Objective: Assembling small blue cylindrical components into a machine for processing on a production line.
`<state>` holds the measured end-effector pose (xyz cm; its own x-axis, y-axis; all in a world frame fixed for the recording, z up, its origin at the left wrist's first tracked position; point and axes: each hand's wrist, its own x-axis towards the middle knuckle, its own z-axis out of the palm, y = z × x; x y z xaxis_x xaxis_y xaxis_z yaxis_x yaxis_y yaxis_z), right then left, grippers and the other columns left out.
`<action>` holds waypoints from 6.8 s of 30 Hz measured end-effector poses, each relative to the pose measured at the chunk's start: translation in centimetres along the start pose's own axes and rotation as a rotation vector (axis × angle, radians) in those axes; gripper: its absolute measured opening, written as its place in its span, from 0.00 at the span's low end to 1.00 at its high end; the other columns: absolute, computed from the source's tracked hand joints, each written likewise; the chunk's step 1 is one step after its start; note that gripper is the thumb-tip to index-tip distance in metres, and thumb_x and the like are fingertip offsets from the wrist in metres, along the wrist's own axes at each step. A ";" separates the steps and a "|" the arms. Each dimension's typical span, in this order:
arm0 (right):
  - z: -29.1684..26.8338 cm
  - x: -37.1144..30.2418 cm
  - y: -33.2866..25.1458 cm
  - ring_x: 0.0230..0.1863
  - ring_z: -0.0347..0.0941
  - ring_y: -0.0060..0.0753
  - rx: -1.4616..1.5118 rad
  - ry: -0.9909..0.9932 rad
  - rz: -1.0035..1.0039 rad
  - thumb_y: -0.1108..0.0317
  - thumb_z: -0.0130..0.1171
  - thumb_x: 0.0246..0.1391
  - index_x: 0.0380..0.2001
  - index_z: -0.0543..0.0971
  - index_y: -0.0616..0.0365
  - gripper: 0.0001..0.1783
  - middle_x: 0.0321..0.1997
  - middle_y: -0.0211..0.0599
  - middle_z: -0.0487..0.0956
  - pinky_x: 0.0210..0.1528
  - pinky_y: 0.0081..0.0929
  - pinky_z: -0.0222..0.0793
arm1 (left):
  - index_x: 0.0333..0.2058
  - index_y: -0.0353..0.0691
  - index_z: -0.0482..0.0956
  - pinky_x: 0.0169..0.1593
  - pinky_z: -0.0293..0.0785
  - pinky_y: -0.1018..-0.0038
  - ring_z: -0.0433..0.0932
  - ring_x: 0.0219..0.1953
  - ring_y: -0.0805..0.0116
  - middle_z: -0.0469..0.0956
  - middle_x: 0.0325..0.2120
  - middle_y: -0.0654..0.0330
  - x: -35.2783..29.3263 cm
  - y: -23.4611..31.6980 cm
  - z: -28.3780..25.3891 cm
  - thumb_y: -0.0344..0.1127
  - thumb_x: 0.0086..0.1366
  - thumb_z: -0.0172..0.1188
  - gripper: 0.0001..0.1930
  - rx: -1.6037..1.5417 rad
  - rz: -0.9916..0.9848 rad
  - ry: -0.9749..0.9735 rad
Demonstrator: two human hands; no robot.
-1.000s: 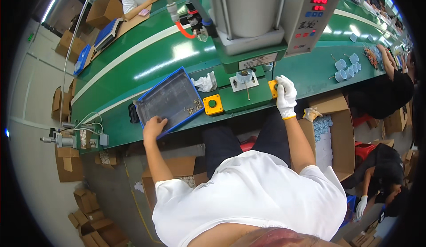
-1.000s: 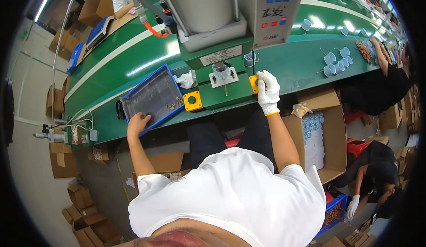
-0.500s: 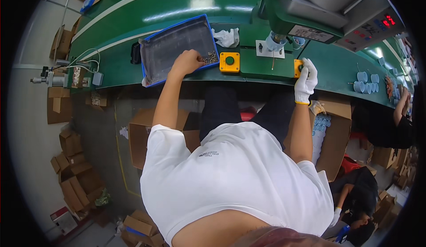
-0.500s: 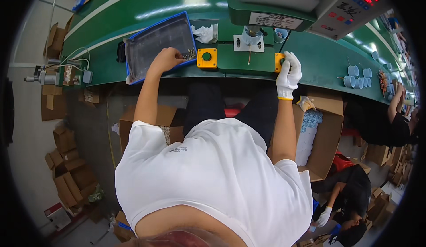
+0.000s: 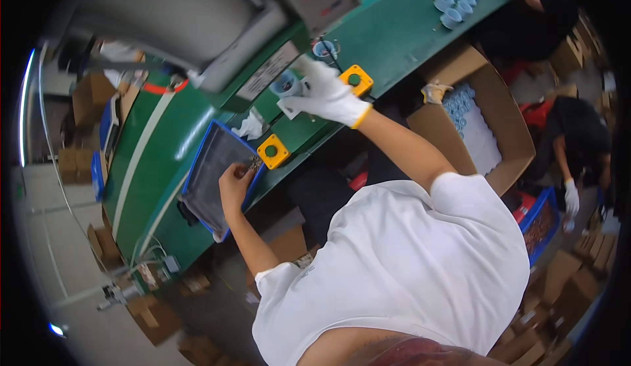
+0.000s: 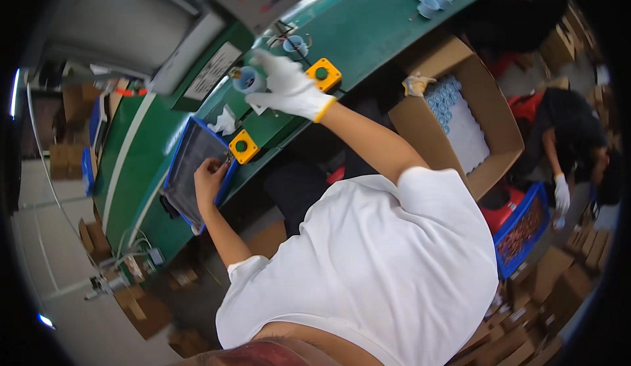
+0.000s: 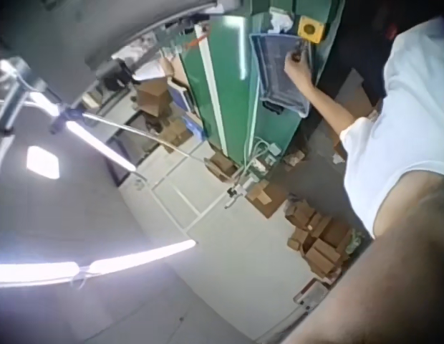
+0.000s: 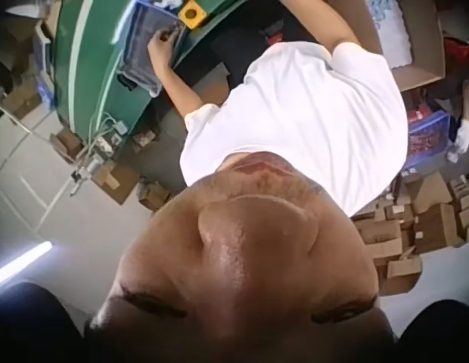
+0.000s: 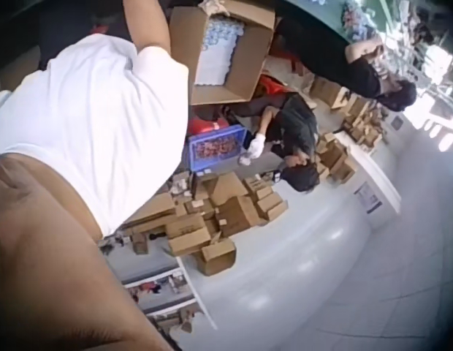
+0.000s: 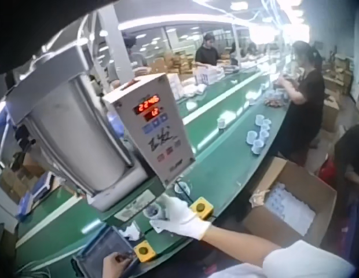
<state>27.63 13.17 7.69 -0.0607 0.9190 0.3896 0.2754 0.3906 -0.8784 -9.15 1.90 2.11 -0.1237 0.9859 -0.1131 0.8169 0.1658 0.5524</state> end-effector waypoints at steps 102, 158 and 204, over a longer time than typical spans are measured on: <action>-7.4 -3.8 8.9 0.41 0.84 0.58 -0.484 0.054 -0.530 0.73 0.67 0.50 0.38 0.82 0.59 0.11 0.41 0.45 0.84 0.46 0.50 0.82 | 0.47 0.31 0.83 0.68 0.76 0.51 0.83 0.61 0.39 0.86 0.55 0.46 -3.7 5.1 10.0 0.25 0.75 0.62 0.06 -0.166 0.383 0.581; -5.9 -6.1 12.8 0.57 0.85 0.61 -0.240 0.285 -0.363 0.75 0.67 0.55 0.50 0.83 0.61 0.18 0.56 0.55 0.87 0.61 0.47 0.82 | 0.43 0.34 0.91 0.46 0.82 0.68 0.90 0.39 0.58 0.90 0.39 0.53 1.7 10.3 8.4 0.30 0.70 0.75 0.07 -0.395 0.333 0.493; -6.7 -5.5 10.8 0.49 0.83 0.63 -0.288 0.291 -0.485 0.71 0.69 0.53 0.41 0.84 0.60 0.12 0.48 0.51 0.85 0.56 0.51 0.81 | 0.41 0.31 0.90 0.54 0.85 0.58 0.89 0.48 0.49 0.89 0.47 0.49 -0.7 5.9 10.8 0.28 0.65 0.78 0.09 -0.103 0.567 0.608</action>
<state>37.37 11.99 -2.08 0.0088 0.5726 0.8198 0.5316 0.6917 -0.4889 1.88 1.96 -3.45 -0.0161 0.7571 0.6531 0.7949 -0.3866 0.4677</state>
